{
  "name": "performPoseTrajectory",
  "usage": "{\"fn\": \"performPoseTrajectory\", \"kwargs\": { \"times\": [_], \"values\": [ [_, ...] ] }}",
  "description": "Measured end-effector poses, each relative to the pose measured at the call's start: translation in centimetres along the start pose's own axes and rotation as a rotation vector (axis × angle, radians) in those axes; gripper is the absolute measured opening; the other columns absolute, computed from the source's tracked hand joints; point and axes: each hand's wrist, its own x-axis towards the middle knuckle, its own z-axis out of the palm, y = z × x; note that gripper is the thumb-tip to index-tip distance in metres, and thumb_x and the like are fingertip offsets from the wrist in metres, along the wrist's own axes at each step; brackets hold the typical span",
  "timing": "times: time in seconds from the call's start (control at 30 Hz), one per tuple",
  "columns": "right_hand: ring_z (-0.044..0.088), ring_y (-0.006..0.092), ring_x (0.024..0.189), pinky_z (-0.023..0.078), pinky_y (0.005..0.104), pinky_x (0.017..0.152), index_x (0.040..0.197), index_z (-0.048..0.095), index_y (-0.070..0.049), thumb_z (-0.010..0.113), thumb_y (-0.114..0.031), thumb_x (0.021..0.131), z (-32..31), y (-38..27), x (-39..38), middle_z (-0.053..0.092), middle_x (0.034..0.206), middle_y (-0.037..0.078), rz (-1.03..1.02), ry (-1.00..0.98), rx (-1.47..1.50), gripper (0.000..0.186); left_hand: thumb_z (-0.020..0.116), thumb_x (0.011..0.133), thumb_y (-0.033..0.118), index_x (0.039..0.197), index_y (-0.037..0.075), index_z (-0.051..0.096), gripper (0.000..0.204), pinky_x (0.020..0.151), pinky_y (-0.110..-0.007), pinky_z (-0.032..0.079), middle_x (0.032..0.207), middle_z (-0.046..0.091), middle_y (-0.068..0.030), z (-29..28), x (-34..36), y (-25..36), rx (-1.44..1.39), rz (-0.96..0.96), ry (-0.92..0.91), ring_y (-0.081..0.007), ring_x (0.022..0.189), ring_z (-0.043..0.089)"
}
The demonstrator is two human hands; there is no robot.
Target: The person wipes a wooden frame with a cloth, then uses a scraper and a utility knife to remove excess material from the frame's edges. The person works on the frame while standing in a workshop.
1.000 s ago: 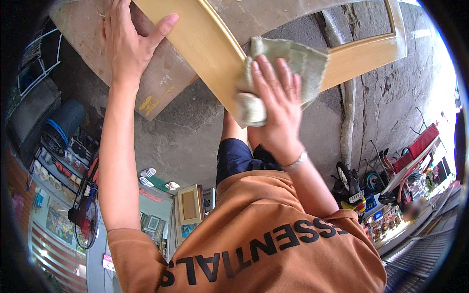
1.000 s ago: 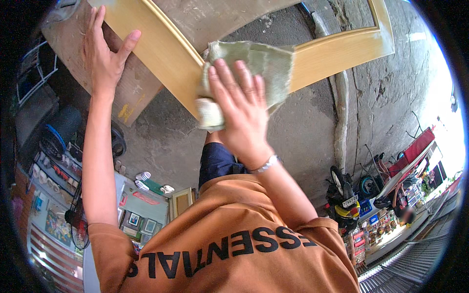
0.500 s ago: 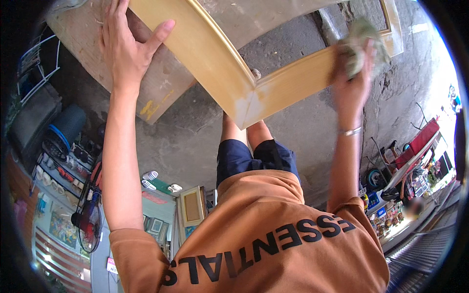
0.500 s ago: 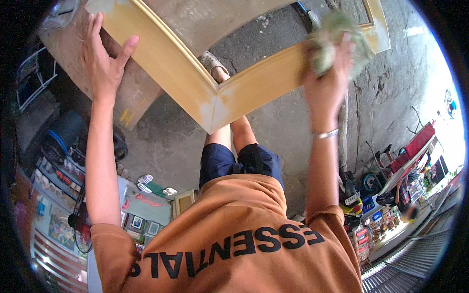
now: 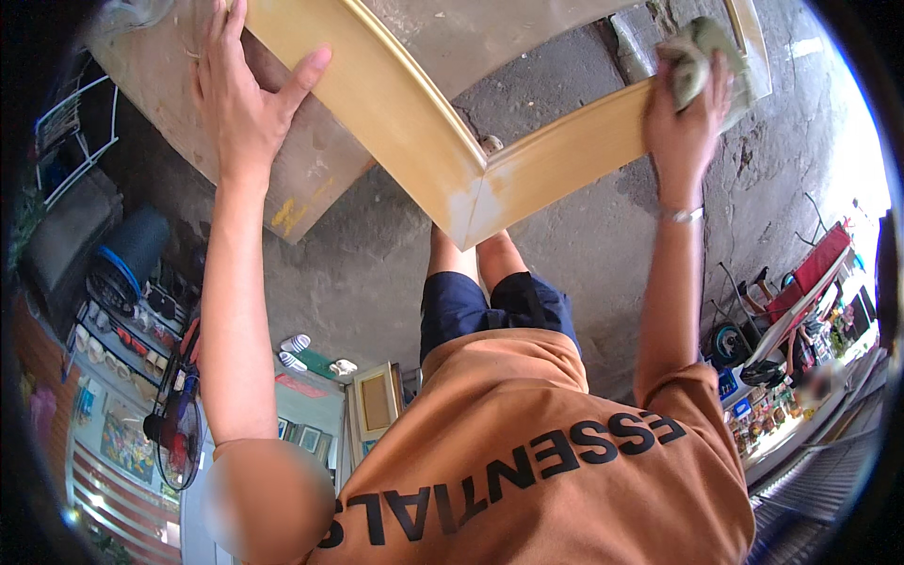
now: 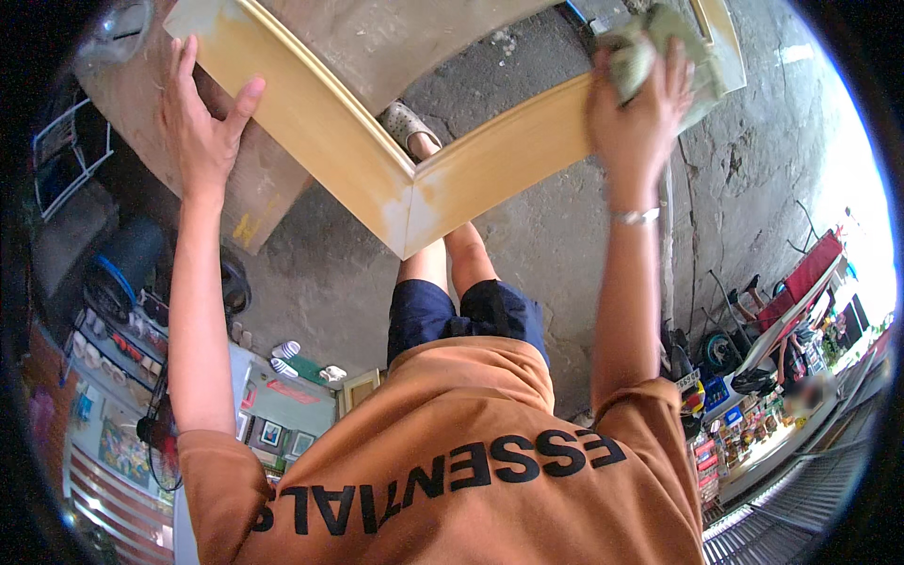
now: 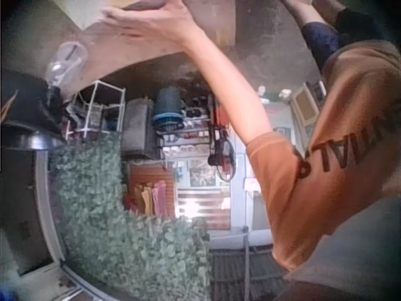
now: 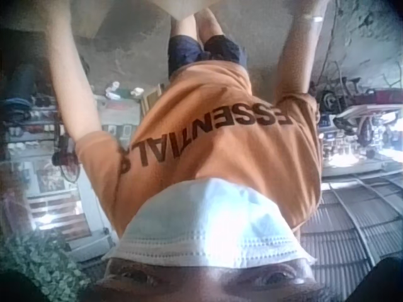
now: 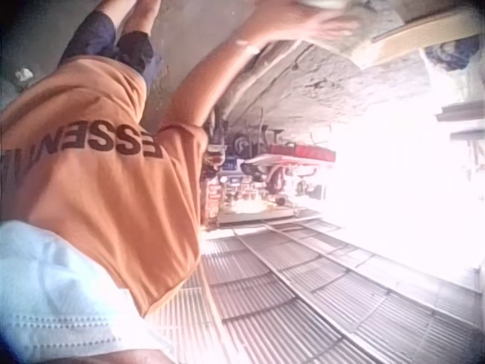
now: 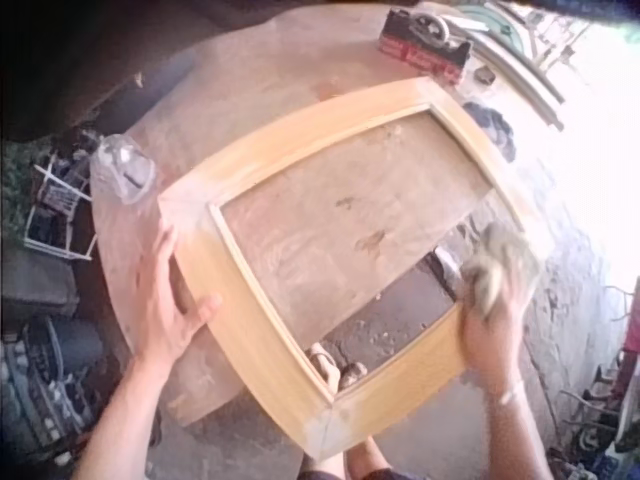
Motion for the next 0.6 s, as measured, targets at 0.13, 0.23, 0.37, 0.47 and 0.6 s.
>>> {"fn": "performPoseTrajectory", "kwargs": {
  "times": [0.13,0.23,0.37,0.47,0.6],
  "values": [
    [0.038,0.0378,0.149,0.022,0.0541,0.124,0.136,0.064,-0.018,0.074,-0.027,0.084,-3.5,-14.2,-10.0,0.046,0.159,0.016,0.027,-0.337,0.262,0.054,0.070,0.085,0.069,0.153,0.005,0.042,0.098,0.118,-0.056,0.029,0.157,0.042,-0.0247,0.4,0.4,0.3,-0.006,0.005,0.000,-0.0412,0.146,0.040],
    [0.033,0.0355,0.153,0.019,0.0544,0.126,0.140,0.061,-0.020,0.073,-0.026,0.081,-5.6,-17.2,-10.6,0.043,0.162,0.011,0.003,-0.575,0.329,0.060,0.068,0.081,0.076,0.155,0.009,0.041,0.103,0.117,-0.062,0.026,0.159,0.043,-0.0203,0.7,-0.1,-0.8,-0.011,-0.031,0.011,-0.0386,0.147,0.040],
    [0.039,0.0404,0.148,0.027,0.0536,0.123,0.132,0.066,-0.014,0.078,-0.019,0.083,-1.9,-2.9,-3.1,0.050,0.153,0.019,0.043,-0.177,0.216,0.051,0.069,0.081,0.075,0.154,0.008,0.042,0.103,0.117,-0.060,0.027,0.158,0.043,-0.0210,0.2,-0.4,-0.6,-0.015,-0.054,0.003,-0.0371,0.146,0.041],
    [0.045,0.0397,0.143,0.032,0.0476,0.121,0.134,0.064,-0.008,0.063,-0.018,0.098,-0.4,4.5,2.6,0.048,0.154,0.022,0.107,0.009,-0.017,0.037,0.069,0.082,0.075,0.154,0.007,0.041,0.103,0.117,-0.060,0.027,0.158,0.043,-0.0218,0.4,0.1,-0.3,0.001,-0.021,0.009,-0.0371,0.147,0.040],
    [0.032,0.0436,0.151,0.022,0.0554,0.125,0.138,0.061,-0.007,0.074,-0.012,0.078,-1.2,-6.3,-4.7,0.045,0.158,0.021,0.153,-0.080,0.234,0.061,0.069,0.082,0.074,0.154,0.006,0.041,0.103,0.118,-0.061,0.026,0.158,0.042,-0.0226,0.3,0.1,0.0,0.011,-0.058,-0.020,-0.0374,0.148,0.039]
  ]
}}
